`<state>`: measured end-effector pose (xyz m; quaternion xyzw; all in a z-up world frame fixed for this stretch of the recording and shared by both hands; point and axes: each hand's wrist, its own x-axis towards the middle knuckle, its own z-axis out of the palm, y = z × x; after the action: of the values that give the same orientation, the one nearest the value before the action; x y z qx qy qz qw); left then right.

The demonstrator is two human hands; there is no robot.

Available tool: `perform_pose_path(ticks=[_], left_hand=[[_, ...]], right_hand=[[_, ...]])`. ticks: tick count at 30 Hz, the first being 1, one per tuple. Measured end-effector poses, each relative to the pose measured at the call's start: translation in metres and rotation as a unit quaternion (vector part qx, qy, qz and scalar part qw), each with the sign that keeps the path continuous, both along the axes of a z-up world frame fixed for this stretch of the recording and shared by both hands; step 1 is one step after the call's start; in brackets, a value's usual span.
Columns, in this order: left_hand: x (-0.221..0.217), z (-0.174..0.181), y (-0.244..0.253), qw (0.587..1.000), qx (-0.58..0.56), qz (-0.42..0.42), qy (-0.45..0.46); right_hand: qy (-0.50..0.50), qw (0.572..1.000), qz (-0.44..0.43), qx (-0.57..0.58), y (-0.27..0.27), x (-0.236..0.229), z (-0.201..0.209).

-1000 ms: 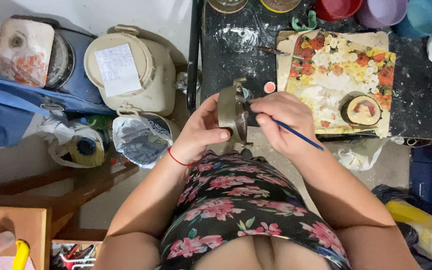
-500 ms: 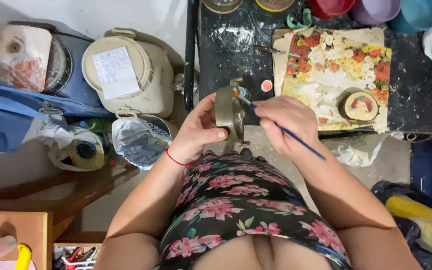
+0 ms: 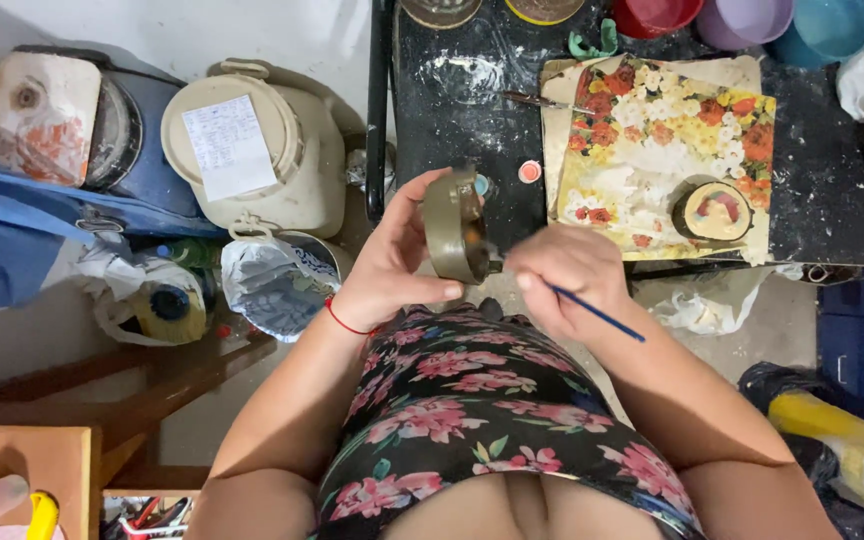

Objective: Staining and inspecting dental models at various laboratory workstations

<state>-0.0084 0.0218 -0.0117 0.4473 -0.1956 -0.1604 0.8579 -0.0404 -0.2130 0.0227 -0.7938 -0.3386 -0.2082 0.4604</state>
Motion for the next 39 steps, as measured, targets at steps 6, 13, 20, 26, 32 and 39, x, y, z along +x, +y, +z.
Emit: perform_pose_path(ticks=[6, 13, 20, 26, 32, 39], left_hand=[[0.002, -0.002, 0.001, 0.999, 0.020, 0.002, -0.042], [-0.001, 0.000, -0.001, 0.996, 0.039, 0.001, -0.076], [-0.001, -0.007, 0.000, 0.992, 0.070, 0.010, -0.108], [-0.002, 0.000, -0.004, 0.987, 0.065, 0.045, -0.139], [-0.002, 0.000, -0.008, 0.985, 0.062, 0.064, -0.151], [0.004, -0.006, -0.010, 0.972, 0.073, 0.100, -0.201]], right_hand=[[-0.001, 1.000, 0.001, 0.001, 0.019, 0.005, 0.038], [0.023, 1.000, 0.007, 0.009, 0.014, 0.001, 0.016], [0.001, 1.000, -0.012, -0.015, 0.010, -0.002, 0.016], [0.043, 0.996, -0.071, 0.023, -0.011, -0.011, -0.006], [0.078, 0.990, -0.098, 0.072, -0.005, -0.011, 0.005], [0.147, 0.963, -0.113, 0.197, -0.006, -0.014, -0.014]])
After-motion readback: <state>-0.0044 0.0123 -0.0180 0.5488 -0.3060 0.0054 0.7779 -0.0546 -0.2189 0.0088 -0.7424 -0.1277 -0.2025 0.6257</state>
